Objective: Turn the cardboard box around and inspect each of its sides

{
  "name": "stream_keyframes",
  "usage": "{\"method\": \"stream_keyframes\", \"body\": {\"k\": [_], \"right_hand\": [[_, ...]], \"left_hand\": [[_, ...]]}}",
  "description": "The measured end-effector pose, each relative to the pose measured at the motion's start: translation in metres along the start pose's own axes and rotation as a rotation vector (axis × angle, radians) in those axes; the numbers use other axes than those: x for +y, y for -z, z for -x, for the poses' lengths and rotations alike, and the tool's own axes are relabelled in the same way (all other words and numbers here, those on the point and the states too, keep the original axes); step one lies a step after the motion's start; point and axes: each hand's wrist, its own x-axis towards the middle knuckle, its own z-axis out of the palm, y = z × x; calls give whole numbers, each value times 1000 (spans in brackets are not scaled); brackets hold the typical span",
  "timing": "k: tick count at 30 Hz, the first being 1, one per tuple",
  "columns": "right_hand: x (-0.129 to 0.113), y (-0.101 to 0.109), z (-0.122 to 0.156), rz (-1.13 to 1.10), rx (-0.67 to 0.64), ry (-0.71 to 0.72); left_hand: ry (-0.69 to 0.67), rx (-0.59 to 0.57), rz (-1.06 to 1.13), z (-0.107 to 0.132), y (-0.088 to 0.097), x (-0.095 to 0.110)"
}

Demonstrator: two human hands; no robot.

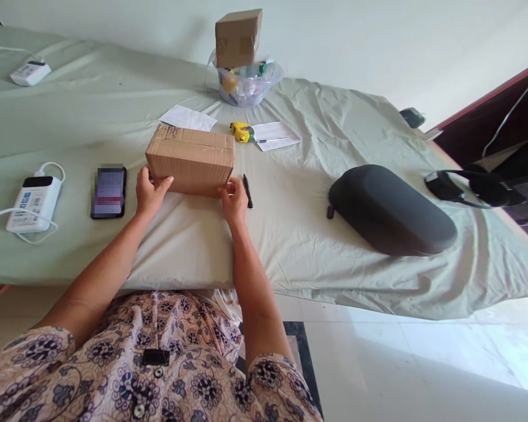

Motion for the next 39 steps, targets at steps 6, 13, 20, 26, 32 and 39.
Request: {"method": "stream_keyframes", "body": {"k": [6,13,20,26,32,39], "right_hand": [[7,2,5,312,-44,44],[-1,-2,11,283,1,-7],[-11,-17,19,319,171,22],[-10,-27,22,368,252,20],[2,-20,17,312,211,146],[3,-3,7,180,37,101]], "left_hand": [[69,-59,-295,4,0,-5],[67,-89,-348,8,-2,5],[-38,-23,-212,28,-17,17],[9,-13,-228,36,-22,26],[37,-15,-172,28,-18,20],[66,-32,-158,15,-13,3]]}}
